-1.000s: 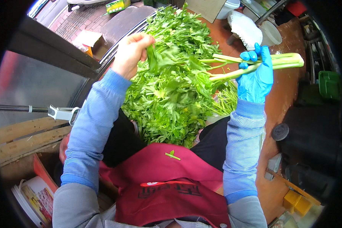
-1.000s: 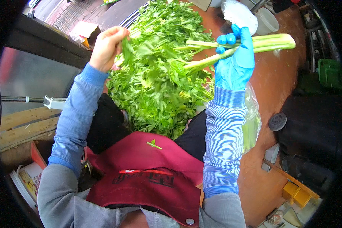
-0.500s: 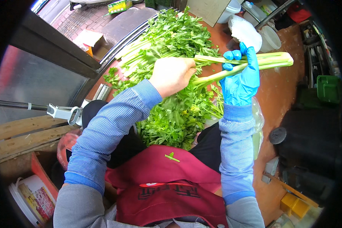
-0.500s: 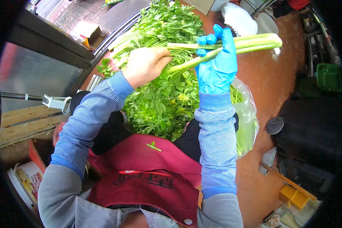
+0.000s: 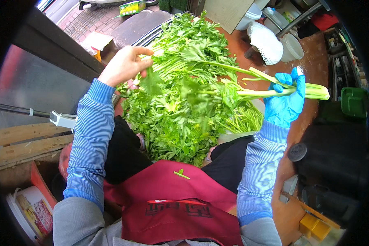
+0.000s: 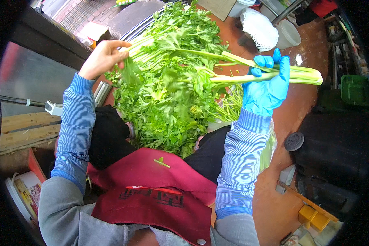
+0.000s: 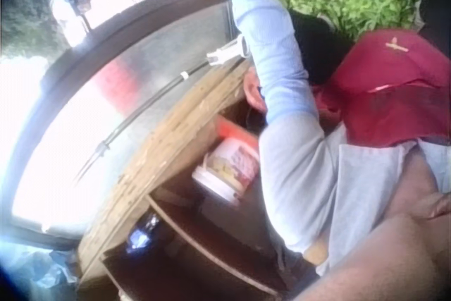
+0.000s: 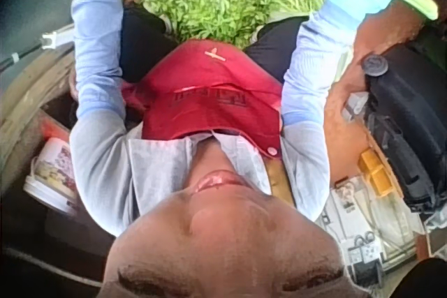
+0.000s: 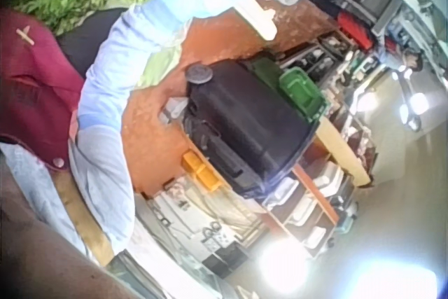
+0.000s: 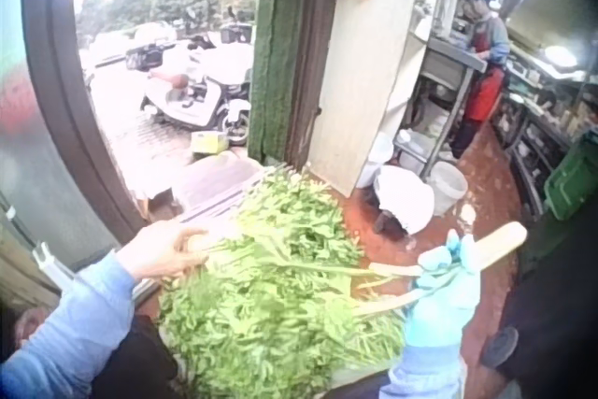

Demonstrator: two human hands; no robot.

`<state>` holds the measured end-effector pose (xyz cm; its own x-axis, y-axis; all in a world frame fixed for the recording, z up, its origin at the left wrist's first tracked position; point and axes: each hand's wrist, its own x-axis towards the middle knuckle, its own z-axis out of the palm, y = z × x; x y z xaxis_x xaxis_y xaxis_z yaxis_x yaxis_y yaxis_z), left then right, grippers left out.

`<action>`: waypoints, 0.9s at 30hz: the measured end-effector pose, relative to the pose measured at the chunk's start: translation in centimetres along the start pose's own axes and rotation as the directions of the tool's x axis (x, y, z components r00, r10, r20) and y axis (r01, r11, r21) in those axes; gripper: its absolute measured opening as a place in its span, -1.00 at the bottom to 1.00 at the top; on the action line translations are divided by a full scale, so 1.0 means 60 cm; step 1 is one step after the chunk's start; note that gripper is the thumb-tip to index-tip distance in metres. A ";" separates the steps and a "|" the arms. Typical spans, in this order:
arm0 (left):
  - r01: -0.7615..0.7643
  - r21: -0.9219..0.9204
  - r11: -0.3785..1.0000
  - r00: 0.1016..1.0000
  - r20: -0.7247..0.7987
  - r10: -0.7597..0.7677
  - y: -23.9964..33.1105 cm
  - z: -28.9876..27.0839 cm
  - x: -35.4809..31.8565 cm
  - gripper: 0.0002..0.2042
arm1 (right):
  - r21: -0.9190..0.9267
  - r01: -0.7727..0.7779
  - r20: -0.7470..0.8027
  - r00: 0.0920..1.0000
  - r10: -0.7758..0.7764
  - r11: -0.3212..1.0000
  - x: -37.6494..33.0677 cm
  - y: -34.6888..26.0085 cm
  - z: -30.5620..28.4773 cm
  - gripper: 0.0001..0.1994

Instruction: The person removes leaves from celery stalks by hand, holding each stalk and pulling off the foliage. The trimmed stalks are placed on a table, and the removed leaves accumulate in a pile.

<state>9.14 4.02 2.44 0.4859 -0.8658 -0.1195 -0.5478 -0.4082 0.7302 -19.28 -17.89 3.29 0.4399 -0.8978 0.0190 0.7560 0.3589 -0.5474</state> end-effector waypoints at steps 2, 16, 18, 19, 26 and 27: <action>-0.040 0.355 0.934 0.985 -0.142 0.096 -0.006 0.013 -0.010 -0.57 | 0.009 -0.012 0.051 0.999 0.012 1.000 0.001 -0.008 -0.017 -0.75; -0.642 0.193 0.742 0.689 -0.278 0.669 0.054 0.056 0.003 -0.82 | 0.066 -0.125 0.138 0.984 0.115 0.990 -0.008 0.027 0.006 -0.72; -0.670 0.178 0.721 0.689 -0.213 0.693 0.047 0.068 0.005 -0.81 | 0.110 -0.154 0.165 0.977 0.135 0.982 -0.002 0.026 -0.005 -0.72; -0.683 0.169 0.710 0.687 -0.181 0.704 0.043 0.075 0.006 -0.80 | 0.131 -0.168 0.178 0.973 0.144 0.977 0.000 0.025 -0.009 -0.72; -0.585 0.591 0.556 0.604 -0.140 0.784 0.059 0.082 -0.019 -0.90 | 0.211 -0.264 0.080 0.964 0.253 0.941 0.004 0.022 -0.022 -0.73; -0.574 0.614 0.541 0.614 -0.115 0.781 0.061 0.082 -0.020 -0.90 | 0.194 -0.261 0.072 0.965 0.251 0.946 0.003 0.022 -0.021 -0.73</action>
<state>3.20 2.15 1.96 -0.0515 -0.8170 0.5743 -0.9939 0.0983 0.0506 -18.83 -17.88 1.50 0.6494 -0.7581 -0.0590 0.6945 0.6229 -0.3600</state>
